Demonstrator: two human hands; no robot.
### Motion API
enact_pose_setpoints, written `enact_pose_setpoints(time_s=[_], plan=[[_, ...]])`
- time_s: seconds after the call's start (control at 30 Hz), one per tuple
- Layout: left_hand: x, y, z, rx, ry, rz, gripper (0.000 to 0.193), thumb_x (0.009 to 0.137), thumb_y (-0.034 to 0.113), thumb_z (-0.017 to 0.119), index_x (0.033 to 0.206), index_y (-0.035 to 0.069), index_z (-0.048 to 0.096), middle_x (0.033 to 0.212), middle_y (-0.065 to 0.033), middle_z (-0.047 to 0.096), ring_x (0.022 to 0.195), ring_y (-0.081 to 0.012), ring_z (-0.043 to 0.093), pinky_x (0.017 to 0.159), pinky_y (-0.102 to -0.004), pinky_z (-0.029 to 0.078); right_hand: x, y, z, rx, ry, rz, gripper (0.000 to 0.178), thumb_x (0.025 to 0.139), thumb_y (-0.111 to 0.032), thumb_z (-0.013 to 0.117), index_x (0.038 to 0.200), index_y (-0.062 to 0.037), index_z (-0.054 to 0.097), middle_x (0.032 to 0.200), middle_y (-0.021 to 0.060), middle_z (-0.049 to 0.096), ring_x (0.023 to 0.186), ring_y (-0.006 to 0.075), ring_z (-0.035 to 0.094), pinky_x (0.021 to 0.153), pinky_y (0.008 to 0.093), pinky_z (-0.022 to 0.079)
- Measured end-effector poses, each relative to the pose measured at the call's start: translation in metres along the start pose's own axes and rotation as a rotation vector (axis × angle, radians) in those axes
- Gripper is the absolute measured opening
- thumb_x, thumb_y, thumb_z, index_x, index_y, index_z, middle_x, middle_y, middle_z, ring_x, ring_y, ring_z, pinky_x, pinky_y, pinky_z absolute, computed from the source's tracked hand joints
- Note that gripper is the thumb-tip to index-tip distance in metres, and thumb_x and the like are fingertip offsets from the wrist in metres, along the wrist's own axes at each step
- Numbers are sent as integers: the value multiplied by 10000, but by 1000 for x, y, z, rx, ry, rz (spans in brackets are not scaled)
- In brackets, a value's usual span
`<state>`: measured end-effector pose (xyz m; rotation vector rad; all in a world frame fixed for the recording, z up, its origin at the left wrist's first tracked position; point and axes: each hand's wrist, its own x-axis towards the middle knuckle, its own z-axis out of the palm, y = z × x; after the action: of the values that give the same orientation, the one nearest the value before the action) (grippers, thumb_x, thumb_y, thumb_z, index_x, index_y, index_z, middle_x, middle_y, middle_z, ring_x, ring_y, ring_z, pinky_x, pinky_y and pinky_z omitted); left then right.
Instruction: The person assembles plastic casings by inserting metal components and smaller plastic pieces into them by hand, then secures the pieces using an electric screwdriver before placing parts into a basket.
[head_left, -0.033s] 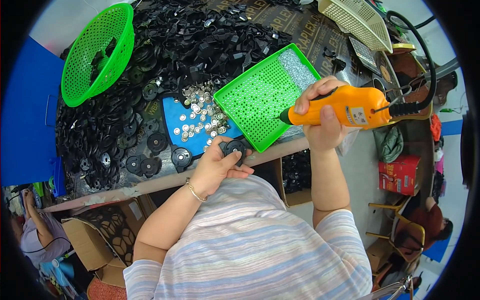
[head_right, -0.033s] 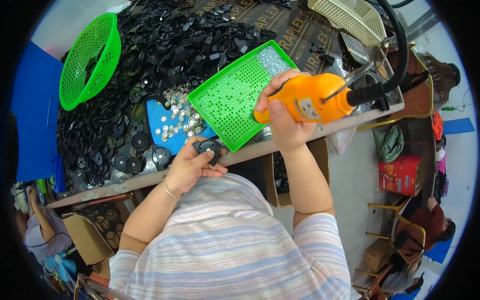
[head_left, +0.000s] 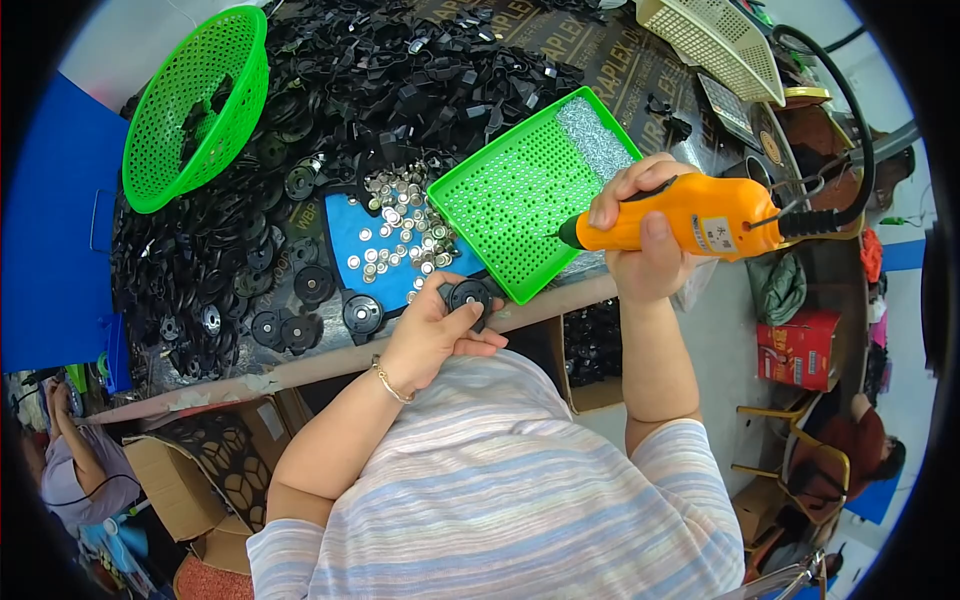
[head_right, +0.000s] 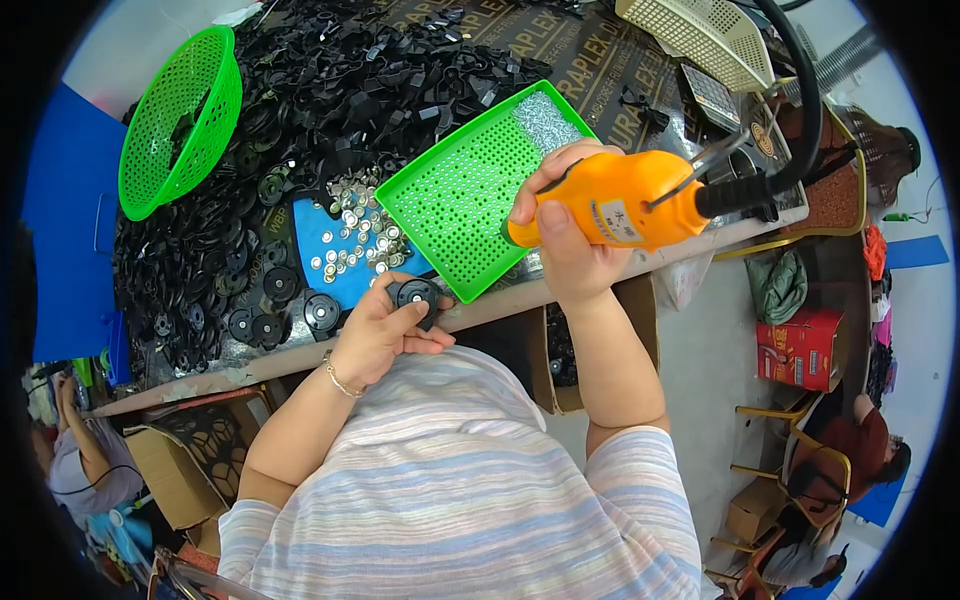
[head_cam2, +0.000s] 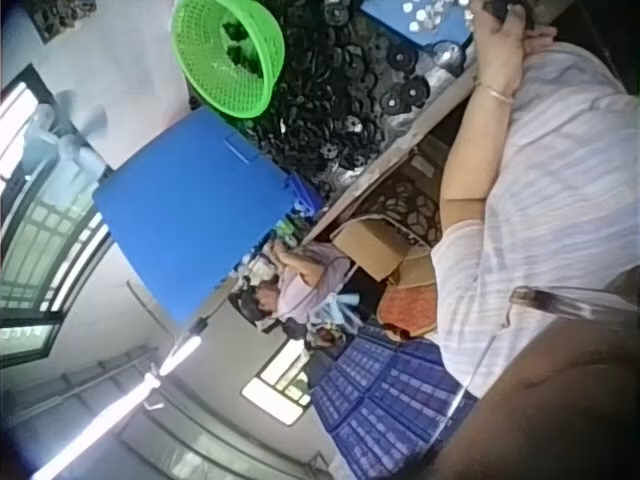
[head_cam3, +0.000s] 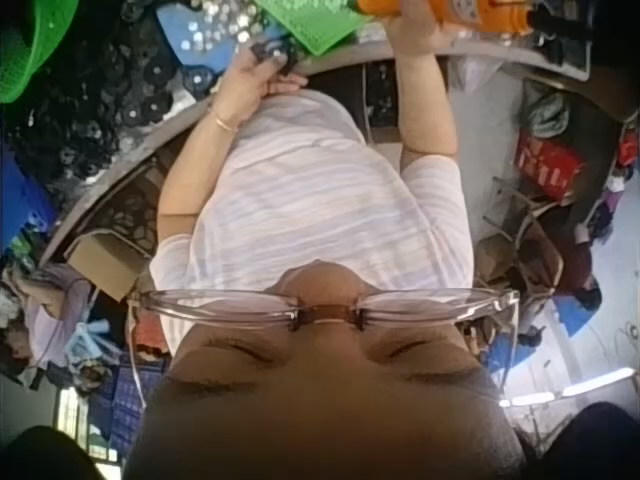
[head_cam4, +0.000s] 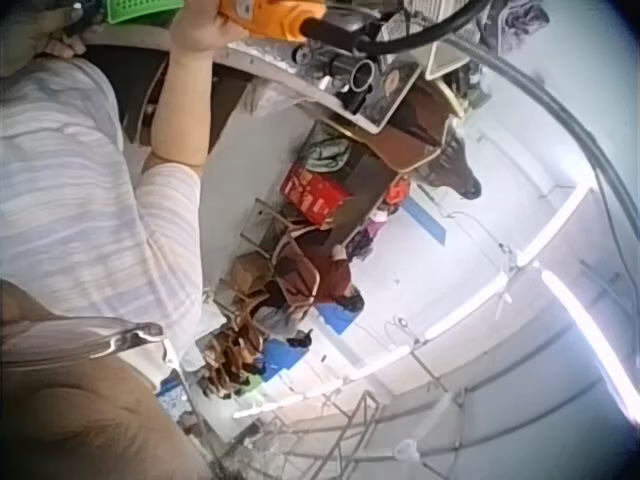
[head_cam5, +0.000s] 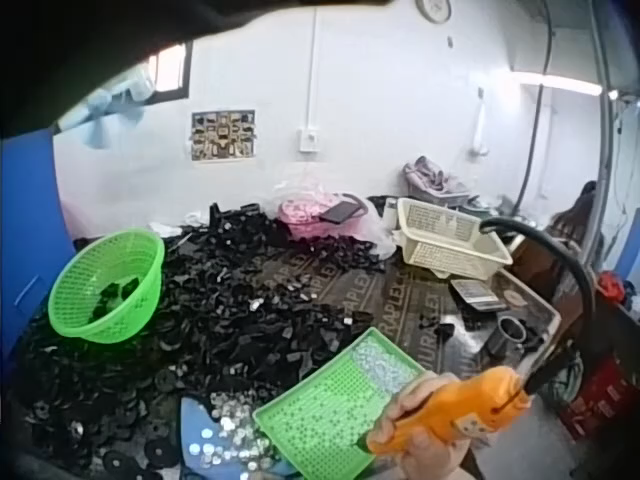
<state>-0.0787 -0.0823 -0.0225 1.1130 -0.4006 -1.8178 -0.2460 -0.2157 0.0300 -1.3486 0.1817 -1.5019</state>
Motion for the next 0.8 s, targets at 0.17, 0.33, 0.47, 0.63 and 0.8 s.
enact_pose_setpoints(time_s=[0.17,0.33,0.47,0.63,0.8], plan=[[0,0,1,4,-2,1,252,885,42,457,1083,55,302,1019,-165,560,739,-259,645,621,-311,562,1,-2,2,6,17,9,263,777,-111,617,953,9,463,856,104,499,622,159,545,588,258,459],[0,-1,0,5,-5,4,243,885,39,455,1077,52,306,1017,-163,560,736,-261,646,616,-312,563,3,-3,1,-34,-13,18,255,776,-102,615,953,7,469,857,102,504,621,151,544,590,255,458],[-1,0,1,8,2,5,240,885,37,454,1074,49,306,1015,-163,560,734,-260,646,614,-313,564,4,-3,3,-8,2,24,249,779,-97,616,953,9,474,859,101,507,621,148,545,588,252,456],[-1,0,1,17,6,2,242,885,35,454,1072,43,301,1005,-161,561,733,-256,646,613,-309,565,3,-1,2,-23,9,27,250,778,-96,619,952,11,474,860,105,507,618,153,546,587,252,456],[0,-1,1,22,9,1,259,882,34,459,1084,53,297,1009,-178,568,731,-254,647,609,-308,563,3,0,3,6,11,28,248,777,-94,615,945,14,469,859,112,506,615,159,545,573,258,460]])
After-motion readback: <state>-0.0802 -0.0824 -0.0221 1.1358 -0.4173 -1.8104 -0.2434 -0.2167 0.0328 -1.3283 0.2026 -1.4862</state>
